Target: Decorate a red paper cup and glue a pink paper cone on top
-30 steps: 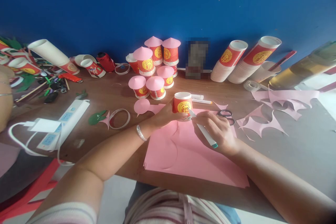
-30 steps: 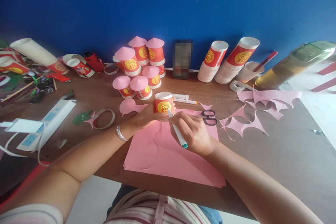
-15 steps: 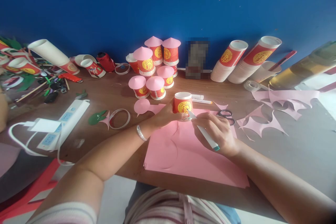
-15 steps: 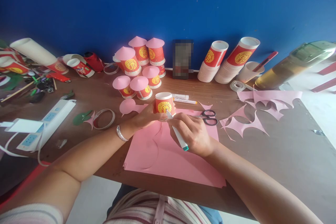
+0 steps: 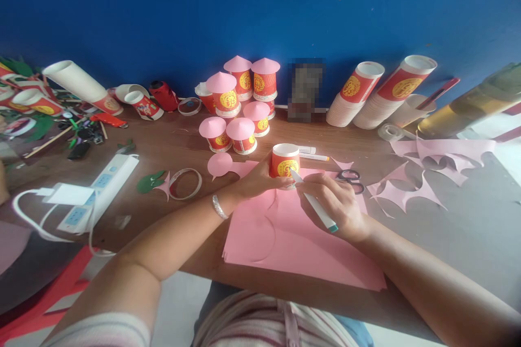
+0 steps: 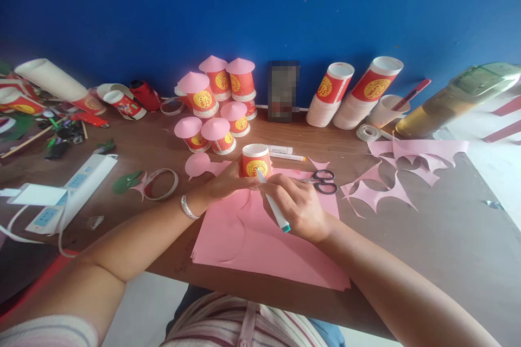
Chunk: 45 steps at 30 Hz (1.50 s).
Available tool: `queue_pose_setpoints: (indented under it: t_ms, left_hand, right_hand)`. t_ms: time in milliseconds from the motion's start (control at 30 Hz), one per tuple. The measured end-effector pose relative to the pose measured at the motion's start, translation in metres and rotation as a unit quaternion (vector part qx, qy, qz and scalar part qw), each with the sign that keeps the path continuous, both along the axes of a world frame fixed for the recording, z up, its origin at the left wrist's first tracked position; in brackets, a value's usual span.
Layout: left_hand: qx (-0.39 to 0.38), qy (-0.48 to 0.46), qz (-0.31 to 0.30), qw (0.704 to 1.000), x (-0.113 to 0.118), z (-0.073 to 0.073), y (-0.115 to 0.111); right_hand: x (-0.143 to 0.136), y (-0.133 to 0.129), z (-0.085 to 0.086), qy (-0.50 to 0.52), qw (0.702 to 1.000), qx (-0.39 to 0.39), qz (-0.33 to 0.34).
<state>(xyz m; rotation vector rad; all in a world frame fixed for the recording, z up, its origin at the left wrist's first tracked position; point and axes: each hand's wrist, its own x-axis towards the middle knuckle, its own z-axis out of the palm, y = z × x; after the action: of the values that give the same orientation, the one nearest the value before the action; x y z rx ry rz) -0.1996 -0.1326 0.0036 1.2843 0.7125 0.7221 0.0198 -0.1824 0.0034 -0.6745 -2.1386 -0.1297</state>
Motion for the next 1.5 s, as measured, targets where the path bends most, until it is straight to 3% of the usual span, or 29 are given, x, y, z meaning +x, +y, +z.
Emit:
queue_pose_setpoints:
  t_ms: [233,533,867,1200,1500]
  left_hand:
    - [0.003,0.008,0.005,1.0,0.001,0.002,0.0]
    - [0.036,0.022,0.012,0.999,-0.001,-0.006,0.001]
    - [0.019,0.026,0.019,0.999,-0.001,-0.004,0.0]
    - [-0.007,0.013,0.015,1.0,0.001,0.002,-0.001]
    - [0.001,-0.005,0.014,1.0,0.0,-0.002,0.001]
  right_hand:
    - [0.0,0.001,-0.002,-0.007,1.0,0.003,0.002]
    - [-0.001,0.001,0.006,-0.024,0.999,-0.02,0.026]
    - [0.001,0.001,0.01,-0.05,0.996,-0.03,0.06]
    - [0.0,0.001,0.007,-0.037,0.998,-0.012,0.045]
    - [-0.001,0.001,0.007,-0.024,0.999,-0.007,0.036]
